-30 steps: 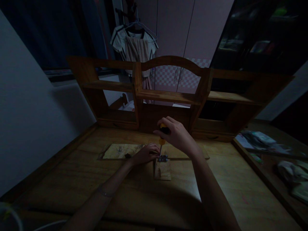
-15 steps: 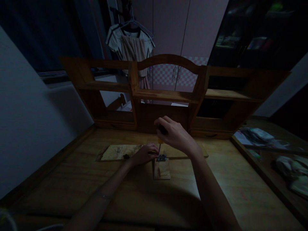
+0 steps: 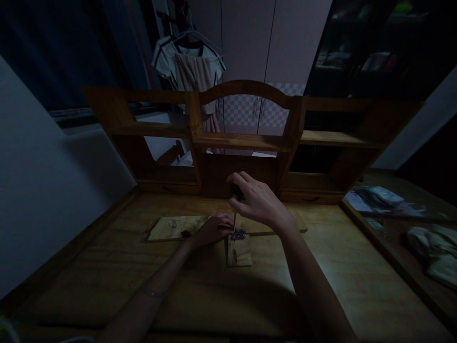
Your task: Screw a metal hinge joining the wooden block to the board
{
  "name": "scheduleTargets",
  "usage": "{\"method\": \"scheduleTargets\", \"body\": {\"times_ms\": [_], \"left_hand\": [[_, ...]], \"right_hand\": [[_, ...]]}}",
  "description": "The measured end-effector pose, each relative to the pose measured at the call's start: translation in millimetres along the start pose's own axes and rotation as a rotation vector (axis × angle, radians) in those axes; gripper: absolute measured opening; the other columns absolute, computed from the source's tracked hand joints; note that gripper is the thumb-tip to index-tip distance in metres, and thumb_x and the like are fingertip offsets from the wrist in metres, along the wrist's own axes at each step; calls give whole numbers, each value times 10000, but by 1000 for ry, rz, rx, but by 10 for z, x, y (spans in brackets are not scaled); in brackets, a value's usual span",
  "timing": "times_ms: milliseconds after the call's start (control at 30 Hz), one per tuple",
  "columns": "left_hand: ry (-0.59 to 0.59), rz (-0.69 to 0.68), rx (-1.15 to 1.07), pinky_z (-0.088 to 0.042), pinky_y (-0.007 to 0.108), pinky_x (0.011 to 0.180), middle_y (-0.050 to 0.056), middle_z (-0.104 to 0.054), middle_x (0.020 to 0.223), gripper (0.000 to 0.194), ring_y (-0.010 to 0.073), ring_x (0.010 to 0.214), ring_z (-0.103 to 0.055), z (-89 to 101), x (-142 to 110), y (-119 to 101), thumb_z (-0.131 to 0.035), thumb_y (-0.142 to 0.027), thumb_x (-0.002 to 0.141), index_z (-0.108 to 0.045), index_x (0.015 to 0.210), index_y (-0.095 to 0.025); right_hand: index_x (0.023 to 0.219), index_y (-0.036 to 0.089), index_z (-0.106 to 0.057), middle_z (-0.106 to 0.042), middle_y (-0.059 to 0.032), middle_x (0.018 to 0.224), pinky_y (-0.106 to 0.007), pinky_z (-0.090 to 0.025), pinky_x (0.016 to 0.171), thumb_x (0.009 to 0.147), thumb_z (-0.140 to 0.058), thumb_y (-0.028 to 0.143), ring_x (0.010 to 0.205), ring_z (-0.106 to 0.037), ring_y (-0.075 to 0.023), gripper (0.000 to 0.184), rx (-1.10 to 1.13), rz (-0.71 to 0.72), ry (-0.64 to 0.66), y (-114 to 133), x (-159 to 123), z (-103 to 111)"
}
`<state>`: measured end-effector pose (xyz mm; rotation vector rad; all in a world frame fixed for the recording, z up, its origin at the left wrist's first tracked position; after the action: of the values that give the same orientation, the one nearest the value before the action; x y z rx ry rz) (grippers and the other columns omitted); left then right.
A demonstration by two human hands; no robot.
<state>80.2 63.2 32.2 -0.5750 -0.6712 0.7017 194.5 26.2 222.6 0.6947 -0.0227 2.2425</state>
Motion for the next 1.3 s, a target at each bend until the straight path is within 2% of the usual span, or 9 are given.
{"method": "scheduleTargets", "body": {"times_ms": [100, 300, 467, 567, 667, 900, 967, 1100, 1300], "left_hand": [[2, -33, 4, -474, 312, 907, 47, -675, 977, 125, 186, 980, -618, -6, 9, -19, -690, -300, 847, -718, 906, -193], [-3, -2, 41, -481, 305, 890, 43, -675, 973, 124, 187, 972, -620, -1, -3, 17, -709, -283, 828, -718, 913, -193], [-2, -33, 19, -481, 316, 903, 51, -677, 963, 113, 185, 963, -621, -16, 0, 20, -693, -285, 843, -715, 896, -188], [-3, -64, 8, -479, 317, 899, 50, -675, 951, 96, 186, 969, -615, -28, 1, 20, -697, -275, 839, -710, 874, -186], [-7, -34, 14, -482, 316, 892, 48, -676, 983, 114, 184, 965, -619, -22, -9, 45, -694, -285, 842, -713, 909, -195], [10, -57, 5, -475, 322, 906, 48, -676, 974, 99, 187, 974, -617, -48, 3, 54, -681, -285, 848, -708, 884, -197], [9, -52, 8, -477, 313, 893, 47, -673, 968, 101, 184, 966, -618, -52, 3, 73, -689, -281, 841, -705, 889, -193], [-5, -8, 19, -476, 297, 888, 42, -663, 1010, 120, 179, 983, -619, -30, -14, 91, -698, -281, 834, -704, 918, -197], [0, 15, 16, -479, 305, 901, 33, -673, 988, 85, 189, 997, -620, -13, -6, 18, -688, -264, 837, -702, 893, -201]], "right_hand": [[1098, 229, -523, -604, -41, 1004, -291, -360, 678, 943, -465, 394, 796, -592, -171, 234, -37, -42, -17, -31, 16, -10], [1154, 231, -503, -583, -41, 1113, -279, -370, 689, 872, -518, 255, 851, -593, -170, 283, -13, 25, -25, 34, 18, 2], [1075, 223, -533, -611, -40, 1008, -285, -362, 686, 943, -464, 398, 813, -598, -174, 229, -37, -20, -25, 14, 16, 11], [1032, 226, -547, -611, -33, 978, -279, -355, 676, 941, -458, 327, 800, -597, -167, 163, -49, -27, -24, 2, 16, 12], [1146, 234, -524, -598, -43, 1085, -281, -367, 694, 871, -516, 264, 843, -597, -177, 277, -22, 5, -15, 29, -4, 31], [1070, 227, -547, -636, -47, 971, -298, -358, 693, 948, -458, 394, 809, -610, -190, 225, -51, -76, -17, -50, -1, 21], [1102, 229, -540, -623, -51, 1035, -293, -365, 700, 932, -465, 300, 825, -610, -182, 199, -46, -64, -20, -53, -4, 23], [1249, 239, -473, -563, -66, 1203, -294, -392, 718, 866, -540, 290, 882, -609, -191, 392, 4, -20, 1, -31, -26, 19], [1139, 235, -542, -615, -59, 1041, -304, -373, 688, 955, -454, 391, 840, -619, -196, 257, -75, -88, -14, -82, 11, -15]]}}
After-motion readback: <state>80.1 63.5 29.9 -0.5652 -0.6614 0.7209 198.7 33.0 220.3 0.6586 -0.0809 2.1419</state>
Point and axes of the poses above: each hand's wrist, its own x-axis towards the middle knuckle, its own z-axis out of the back of the hand, y = z × x, the point moved 7 cm from there along x, towards the middle knuckle
